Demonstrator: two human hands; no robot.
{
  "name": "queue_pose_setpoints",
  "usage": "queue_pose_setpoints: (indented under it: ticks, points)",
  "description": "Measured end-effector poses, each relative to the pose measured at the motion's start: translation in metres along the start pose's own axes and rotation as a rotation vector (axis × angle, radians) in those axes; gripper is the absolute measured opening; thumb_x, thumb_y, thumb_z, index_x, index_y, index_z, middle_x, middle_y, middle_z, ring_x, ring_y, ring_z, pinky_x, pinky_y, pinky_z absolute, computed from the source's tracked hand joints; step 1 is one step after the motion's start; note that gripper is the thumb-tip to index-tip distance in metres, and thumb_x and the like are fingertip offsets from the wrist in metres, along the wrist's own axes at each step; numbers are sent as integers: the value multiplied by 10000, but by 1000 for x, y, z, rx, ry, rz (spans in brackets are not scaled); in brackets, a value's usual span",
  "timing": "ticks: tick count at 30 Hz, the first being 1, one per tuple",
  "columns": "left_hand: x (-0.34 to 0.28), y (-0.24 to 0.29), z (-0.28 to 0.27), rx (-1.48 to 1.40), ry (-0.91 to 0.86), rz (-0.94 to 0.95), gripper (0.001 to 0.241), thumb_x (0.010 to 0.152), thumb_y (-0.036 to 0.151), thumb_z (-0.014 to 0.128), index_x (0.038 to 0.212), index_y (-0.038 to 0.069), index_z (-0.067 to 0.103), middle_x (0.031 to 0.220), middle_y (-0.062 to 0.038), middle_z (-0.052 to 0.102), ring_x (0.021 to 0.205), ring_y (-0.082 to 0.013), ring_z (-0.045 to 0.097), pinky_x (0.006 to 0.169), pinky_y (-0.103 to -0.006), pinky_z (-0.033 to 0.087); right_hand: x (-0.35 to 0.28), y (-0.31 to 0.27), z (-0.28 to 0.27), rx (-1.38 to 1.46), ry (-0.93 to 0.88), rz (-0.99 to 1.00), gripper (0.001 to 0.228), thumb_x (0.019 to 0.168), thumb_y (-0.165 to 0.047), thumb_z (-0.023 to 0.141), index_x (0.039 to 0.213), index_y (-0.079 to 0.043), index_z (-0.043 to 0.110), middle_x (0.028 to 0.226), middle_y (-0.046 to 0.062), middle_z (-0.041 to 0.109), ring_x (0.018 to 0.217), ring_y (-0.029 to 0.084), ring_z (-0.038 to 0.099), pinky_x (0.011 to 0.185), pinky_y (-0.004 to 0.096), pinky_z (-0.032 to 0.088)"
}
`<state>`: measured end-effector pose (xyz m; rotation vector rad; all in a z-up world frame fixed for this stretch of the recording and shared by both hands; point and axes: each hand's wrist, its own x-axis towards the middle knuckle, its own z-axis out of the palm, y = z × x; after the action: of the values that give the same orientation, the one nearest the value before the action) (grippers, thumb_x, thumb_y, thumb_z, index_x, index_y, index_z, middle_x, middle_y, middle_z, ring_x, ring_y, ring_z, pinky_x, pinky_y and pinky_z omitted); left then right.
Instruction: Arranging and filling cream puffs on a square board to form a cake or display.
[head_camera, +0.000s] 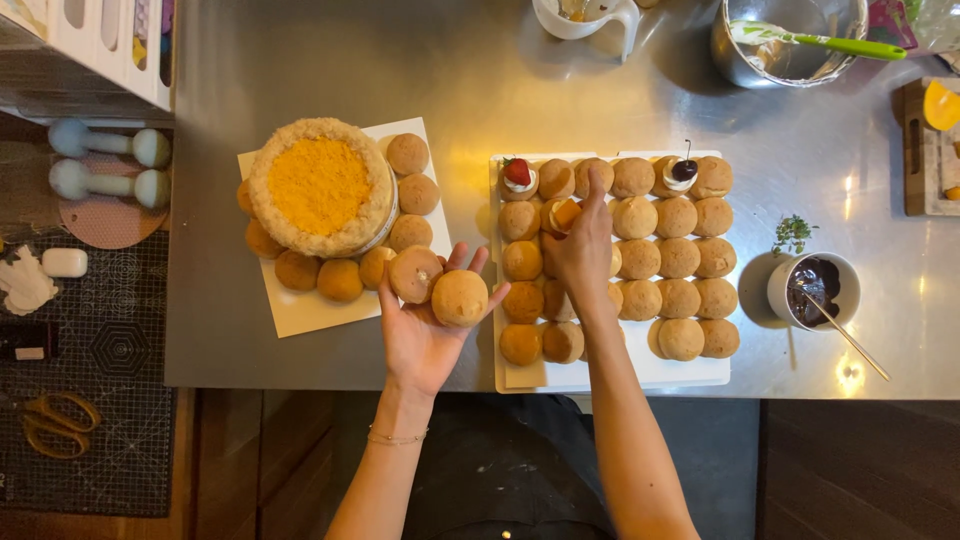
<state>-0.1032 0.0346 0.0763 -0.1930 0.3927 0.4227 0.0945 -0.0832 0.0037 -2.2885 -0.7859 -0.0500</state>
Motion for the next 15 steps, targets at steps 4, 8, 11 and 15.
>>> queue_pose_setpoints:
  ticks: [4,8,11,15]
  points:
    - [1,-1,-7,-6,-53,-7,575,1054,574,376,1158,36,553,1379,-201,581,1483,-393,366,1169,-759,245,8,-2,-11,-36,-118,78,1066,697,-57,862,1545,-38,217,1333,292,565,1193,497,545,1007,507,474]
    - [2,-4,-7,-3,-28,-15,582,1044,576,380,1146,32,561,1373,-203,583,1476,-396,370,1166,-763,236,14,9,-18,-24,-228,118,1134,695,-120,897,1578,-60,188,1248,295,598,1134,471,592,980,492,493]
    - [1,-5,-9,-4,-27,-18,590,1042,584,379,1142,31,563,1378,-203,580,1473,-396,372,1167,-760,233,18,13,-38,141,-371,267,1058,741,-90,840,1576,-100,190,1273,258,608,1129,405,638,936,444,544]
    - [1,-7,-7,-23,-54,-23,592,1053,583,368,1138,31,561,1394,-198,577,1470,-398,379,1176,-755,233,6,57,-45,381,-395,332,671,932,-16,546,1546,-95,287,1360,241,615,1224,330,668,964,410,568]
